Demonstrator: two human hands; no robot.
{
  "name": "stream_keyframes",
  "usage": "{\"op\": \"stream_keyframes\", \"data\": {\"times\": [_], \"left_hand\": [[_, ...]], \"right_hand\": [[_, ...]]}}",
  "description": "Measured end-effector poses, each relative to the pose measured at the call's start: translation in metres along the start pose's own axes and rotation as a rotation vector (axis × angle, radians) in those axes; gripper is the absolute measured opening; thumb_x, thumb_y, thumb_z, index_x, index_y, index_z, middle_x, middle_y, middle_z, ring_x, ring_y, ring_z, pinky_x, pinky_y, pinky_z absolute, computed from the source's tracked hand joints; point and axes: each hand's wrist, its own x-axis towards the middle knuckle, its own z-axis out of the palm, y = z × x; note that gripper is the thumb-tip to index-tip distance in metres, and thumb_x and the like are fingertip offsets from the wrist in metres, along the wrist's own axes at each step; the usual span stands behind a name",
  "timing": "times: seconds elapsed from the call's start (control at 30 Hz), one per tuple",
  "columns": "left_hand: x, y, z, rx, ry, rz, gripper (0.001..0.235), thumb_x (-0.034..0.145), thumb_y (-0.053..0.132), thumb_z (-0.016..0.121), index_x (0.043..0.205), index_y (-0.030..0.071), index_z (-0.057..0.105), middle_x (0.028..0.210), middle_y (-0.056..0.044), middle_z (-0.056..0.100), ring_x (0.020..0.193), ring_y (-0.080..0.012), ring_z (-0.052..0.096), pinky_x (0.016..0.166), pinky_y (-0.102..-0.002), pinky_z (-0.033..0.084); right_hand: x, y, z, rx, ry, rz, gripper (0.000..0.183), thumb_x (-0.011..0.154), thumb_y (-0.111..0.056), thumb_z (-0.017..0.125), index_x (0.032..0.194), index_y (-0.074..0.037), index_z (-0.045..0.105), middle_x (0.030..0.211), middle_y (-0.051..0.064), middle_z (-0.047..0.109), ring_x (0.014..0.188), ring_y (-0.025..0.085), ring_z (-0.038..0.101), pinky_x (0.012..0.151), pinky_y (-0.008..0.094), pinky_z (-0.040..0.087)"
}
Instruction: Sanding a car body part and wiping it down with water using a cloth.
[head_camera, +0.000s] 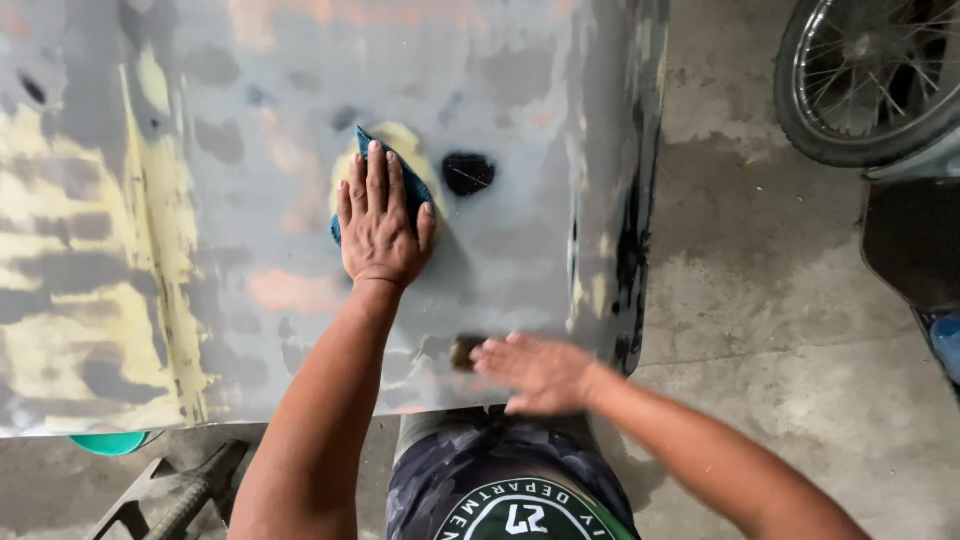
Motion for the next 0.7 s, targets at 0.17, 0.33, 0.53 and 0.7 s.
{"op": "stream_keyframes", "data": {"times": [0.17, 0.33, 0.53, 0.7], "left_hand": [[-0.001, -0.001, -0.004, -0.019, -0.001, -0.004, 0.078, 0.099, 0.044, 0.049, 0.163, 0.004, 0.031, 0.173, -0.013, 0.02, 0.159, -0.0354, 0.015, 0.128, -0.052, 0.012], [-0.003, -0.001, 0.001, 0.001, -0.009, 0.002, 0.08, 0.097, 0.044, 0.05, 0.163, 0.004, 0.031, 0.171, -0.013, 0.019, 0.158, -0.0356, 0.014, 0.126, -0.052, 0.011], [0.002, -0.001, -0.003, -0.001, -0.011, 0.0, 0.079, 0.098, 0.044, 0.05, 0.162, 0.004, 0.03, 0.172, -0.013, 0.019, 0.158, -0.0352, 0.013, 0.127, -0.051, 0.011], [-0.002, -0.002, 0.001, 0.021, 0.001, 0.001, 0.079, 0.098, 0.044, 0.049, 0.163, 0.003, 0.029, 0.172, -0.012, 0.019, 0.158, -0.0346, 0.013, 0.127, -0.051, 0.011]], "right_hand": [[0.006, 0.114, -0.078, -0.2, 0.339, 0.505, 0.079, 0.105, -0.063, 0.035, 0.166, -0.015, 0.018, 0.174, 0.012, 0.013, 0.161, 0.031, 0.013, 0.131, 0.052, 0.006], [0.064, 0.064, -0.062, -0.168, 0.579, 0.652, 0.084, 0.107, -0.06, 0.037, 0.168, -0.009, 0.009, 0.174, 0.017, 0.008, 0.161, 0.038, 0.011, 0.131, 0.054, 0.004], [0.031, 0.01, -0.002, -0.006, 0.064, 0.211, 0.08, 0.101, -0.062, 0.045, 0.164, -0.016, 0.026, 0.172, 0.009, 0.021, 0.16, 0.025, 0.017, 0.129, 0.046, 0.003], [0.054, 0.108, -0.077, -0.254, 0.29, 0.424, 0.071, 0.109, -0.056, 0.035, 0.167, -0.018, 0.021, 0.175, 0.008, 0.02, 0.163, 0.026, 0.016, 0.135, 0.051, 0.003]]}}
